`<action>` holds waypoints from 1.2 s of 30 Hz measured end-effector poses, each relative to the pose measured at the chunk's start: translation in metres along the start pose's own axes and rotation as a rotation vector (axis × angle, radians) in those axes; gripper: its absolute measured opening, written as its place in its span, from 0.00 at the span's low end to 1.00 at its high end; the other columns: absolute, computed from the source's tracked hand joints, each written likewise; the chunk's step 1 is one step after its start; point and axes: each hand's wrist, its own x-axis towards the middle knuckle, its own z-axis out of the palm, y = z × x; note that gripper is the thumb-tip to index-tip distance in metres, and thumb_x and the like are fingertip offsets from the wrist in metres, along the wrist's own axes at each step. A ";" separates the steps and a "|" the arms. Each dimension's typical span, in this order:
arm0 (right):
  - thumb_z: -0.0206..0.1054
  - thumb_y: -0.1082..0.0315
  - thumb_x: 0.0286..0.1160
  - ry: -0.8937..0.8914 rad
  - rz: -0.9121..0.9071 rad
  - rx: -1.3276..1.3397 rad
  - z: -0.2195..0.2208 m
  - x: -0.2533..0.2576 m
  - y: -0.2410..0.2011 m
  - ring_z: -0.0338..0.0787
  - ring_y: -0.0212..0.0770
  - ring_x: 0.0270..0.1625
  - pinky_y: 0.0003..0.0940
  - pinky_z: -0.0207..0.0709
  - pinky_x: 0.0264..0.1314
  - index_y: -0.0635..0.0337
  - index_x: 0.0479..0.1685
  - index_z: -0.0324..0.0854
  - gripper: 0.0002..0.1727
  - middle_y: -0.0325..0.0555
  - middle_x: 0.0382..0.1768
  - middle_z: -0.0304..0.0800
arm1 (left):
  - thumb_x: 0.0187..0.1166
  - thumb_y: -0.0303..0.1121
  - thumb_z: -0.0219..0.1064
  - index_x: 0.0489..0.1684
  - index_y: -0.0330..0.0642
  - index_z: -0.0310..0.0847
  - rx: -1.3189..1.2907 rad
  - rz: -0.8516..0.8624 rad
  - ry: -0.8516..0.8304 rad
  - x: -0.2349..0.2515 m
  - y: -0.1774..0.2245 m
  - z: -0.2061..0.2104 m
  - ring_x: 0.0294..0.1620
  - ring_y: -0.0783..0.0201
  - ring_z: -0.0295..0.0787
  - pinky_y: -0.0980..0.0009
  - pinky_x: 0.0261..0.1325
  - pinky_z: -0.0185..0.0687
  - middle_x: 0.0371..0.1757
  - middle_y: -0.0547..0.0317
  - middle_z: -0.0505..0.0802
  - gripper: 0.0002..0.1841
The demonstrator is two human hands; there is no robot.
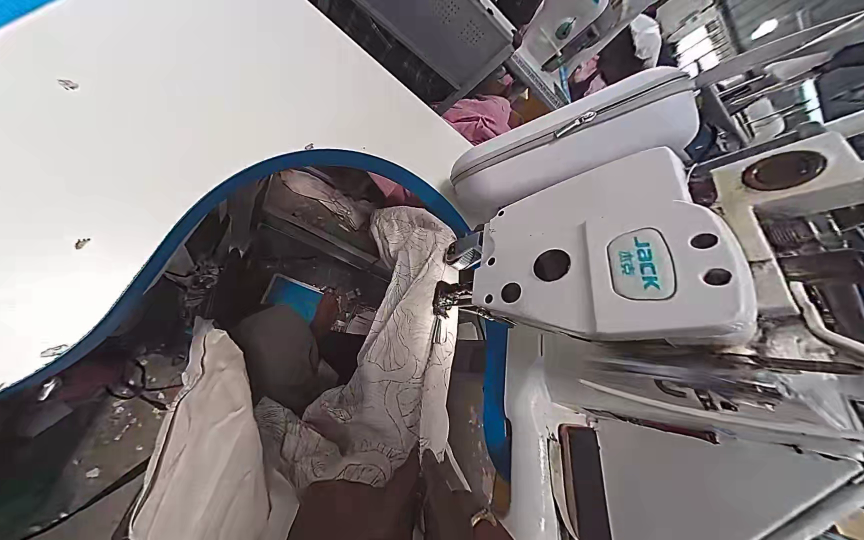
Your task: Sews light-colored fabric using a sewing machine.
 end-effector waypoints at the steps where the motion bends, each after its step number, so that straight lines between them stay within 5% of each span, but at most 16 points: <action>1: 0.63 0.76 0.74 0.000 0.016 0.001 0.002 0.006 0.001 0.91 0.46 0.27 0.33 0.82 0.29 0.73 0.54 0.91 0.16 0.54 0.27 0.93 | 0.82 0.30 0.59 0.54 0.31 0.90 -0.029 0.007 0.031 0.005 -0.004 0.003 0.11 0.47 0.82 0.52 0.14 0.72 0.11 0.48 0.84 0.15; 5: 0.67 0.75 0.68 -0.067 0.131 0.093 0.000 0.022 0.013 0.89 0.49 0.20 0.43 0.82 0.24 0.74 0.52 0.91 0.16 0.54 0.22 0.91 | 0.78 0.30 0.61 0.58 0.31 0.88 -0.056 0.009 0.110 0.022 -0.008 0.015 0.07 0.53 0.79 0.56 0.12 0.71 0.09 0.53 0.81 0.17; 9: 0.67 0.67 0.72 -0.379 0.042 0.163 -0.022 -0.001 0.040 0.86 0.51 0.18 0.48 0.75 0.20 0.69 0.26 0.85 0.13 0.53 0.14 0.83 | 0.78 0.31 0.62 0.73 0.32 0.82 -0.028 -0.023 -0.033 0.009 -0.003 0.003 0.08 0.51 0.78 0.53 0.14 0.72 0.09 0.54 0.81 0.24; 10: 0.67 0.67 0.72 -0.397 -0.029 0.167 -0.024 -0.001 0.040 0.85 0.51 0.17 0.47 0.73 0.18 0.67 0.23 0.84 0.14 0.52 0.13 0.81 | 0.76 0.32 0.62 0.68 0.32 0.85 -0.022 0.029 -0.031 0.009 -0.009 0.004 0.08 0.52 0.78 0.54 0.13 0.71 0.08 0.55 0.79 0.23; 12: 0.66 0.68 0.73 -0.414 -0.163 0.151 -0.027 0.010 0.034 0.87 0.52 0.19 0.48 0.77 0.21 0.65 0.24 0.86 0.12 0.52 0.14 0.82 | 0.72 0.29 0.65 0.42 0.32 0.89 -0.147 0.095 -0.105 0.019 -0.022 0.002 0.10 0.51 0.80 0.53 0.14 0.72 0.10 0.53 0.80 0.11; 15: 0.66 0.69 0.74 -0.389 -0.287 0.064 -0.019 0.028 0.027 0.90 0.48 0.24 0.50 0.81 0.50 0.60 0.29 0.88 0.08 0.48 0.17 0.86 | 0.77 0.27 0.63 0.29 0.34 0.84 -0.569 0.112 -0.334 0.044 -0.055 -0.005 0.19 0.69 0.74 0.70 0.24 0.67 0.18 0.59 0.80 0.08; 18: 0.68 0.71 0.64 -0.286 -0.310 -0.057 -0.010 0.041 0.021 0.89 0.47 0.22 0.43 0.79 0.29 0.59 0.28 0.88 0.04 0.46 0.15 0.84 | 0.79 0.24 0.61 0.31 0.34 0.84 -0.887 0.089 -0.379 0.061 -0.071 0.003 0.24 0.86 0.74 0.87 0.29 0.69 0.24 0.70 0.83 0.08; 21: 0.67 0.68 0.60 -0.126 -0.294 -0.091 0.006 0.049 0.025 0.86 0.47 0.18 0.42 0.74 0.19 0.56 0.24 0.86 0.05 0.42 0.13 0.79 | 0.79 0.22 0.57 0.44 0.33 0.85 -0.983 0.016 -0.261 0.066 -0.067 0.008 0.30 0.89 0.79 0.87 0.37 0.75 0.32 0.72 0.88 0.09; 23: 0.68 0.67 0.63 -0.152 -0.163 -0.060 0.003 0.041 0.033 0.89 0.52 0.21 0.49 0.78 0.20 0.59 0.26 0.88 0.06 0.47 0.16 0.83 | 0.83 0.27 0.58 0.67 0.33 0.80 -0.832 -0.065 -0.154 0.055 -0.055 0.007 0.29 0.81 0.82 0.80 0.37 0.80 0.33 0.67 0.90 0.17; 24: 0.69 0.68 0.66 -0.247 -0.052 -0.042 -0.006 0.029 0.039 0.92 0.58 0.26 0.56 0.81 0.26 0.62 0.32 0.90 0.07 0.52 0.20 0.88 | 0.84 0.30 0.60 0.68 0.35 0.80 -0.675 -0.109 -0.097 0.043 -0.050 0.005 0.21 0.76 0.77 0.75 0.29 0.76 0.24 0.66 0.86 0.18; 26: 0.69 0.69 0.72 -0.497 0.130 0.042 -0.008 0.012 0.062 0.94 0.67 0.38 0.68 0.81 0.41 0.69 0.41 0.91 0.11 0.63 0.31 0.92 | 0.83 0.33 0.61 0.51 0.35 0.86 -0.426 -0.106 -0.087 0.030 -0.064 -0.012 0.18 0.68 0.74 0.68 0.26 0.73 0.19 0.62 0.81 0.12; 29: 0.70 0.61 0.77 -0.789 0.195 0.251 0.042 0.006 0.117 0.91 0.66 0.47 0.68 0.77 0.56 0.74 0.37 0.87 0.18 0.67 0.36 0.91 | 0.85 0.31 0.60 0.40 0.30 0.86 -0.213 -0.033 -0.271 0.060 -0.109 -0.054 0.31 0.61 0.79 0.57 0.41 0.76 0.28 0.51 0.85 0.13; 31: 0.69 0.64 0.78 -0.661 0.047 0.268 0.035 0.000 0.117 0.89 0.64 0.42 0.63 0.75 0.54 0.75 0.28 0.84 0.19 0.65 0.30 0.88 | 0.84 0.33 0.60 0.38 0.34 0.88 -0.028 0.145 -0.193 0.085 -0.093 -0.081 0.39 0.59 0.82 0.55 0.49 0.76 0.32 0.53 0.87 0.13; 32: 0.69 0.66 0.74 -0.501 -0.076 0.193 0.010 -0.003 0.103 0.90 0.65 0.37 0.63 0.78 0.49 0.73 0.24 0.85 0.16 0.63 0.25 0.88 | 0.84 0.33 0.60 0.37 0.37 0.88 0.134 0.279 -0.137 0.091 -0.067 -0.095 0.37 0.61 0.82 0.59 0.48 0.77 0.30 0.57 0.86 0.12; 34: 0.68 0.66 0.70 -0.264 -0.280 0.082 -0.033 -0.040 0.072 0.90 0.56 0.24 0.53 0.80 0.33 0.64 0.19 0.85 0.14 0.53 0.15 0.85 | 0.80 0.25 0.63 0.34 0.35 0.85 0.532 0.404 -0.173 0.067 -0.011 -0.088 0.28 0.53 0.86 0.49 0.51 0.76 0.21 0.53 0.86 0.07; 36: 0.67 0.67 0.74 -0.375 -0.329 0.180 -0.045 -0.068 0.073 0.91 0.57 0.28 0.56 0.80 0.41 0.65 0.27 0.89 0.12 0.55 0.20 0.88 | 0.70 0.19 0.67 0.28 0.34 0.83 0.844 0.339 -0.141 0.038 0.009 -0.062 0.23 0.49 0.87 0.43 0.56 0.76 0.16 0.51 0.84 0.03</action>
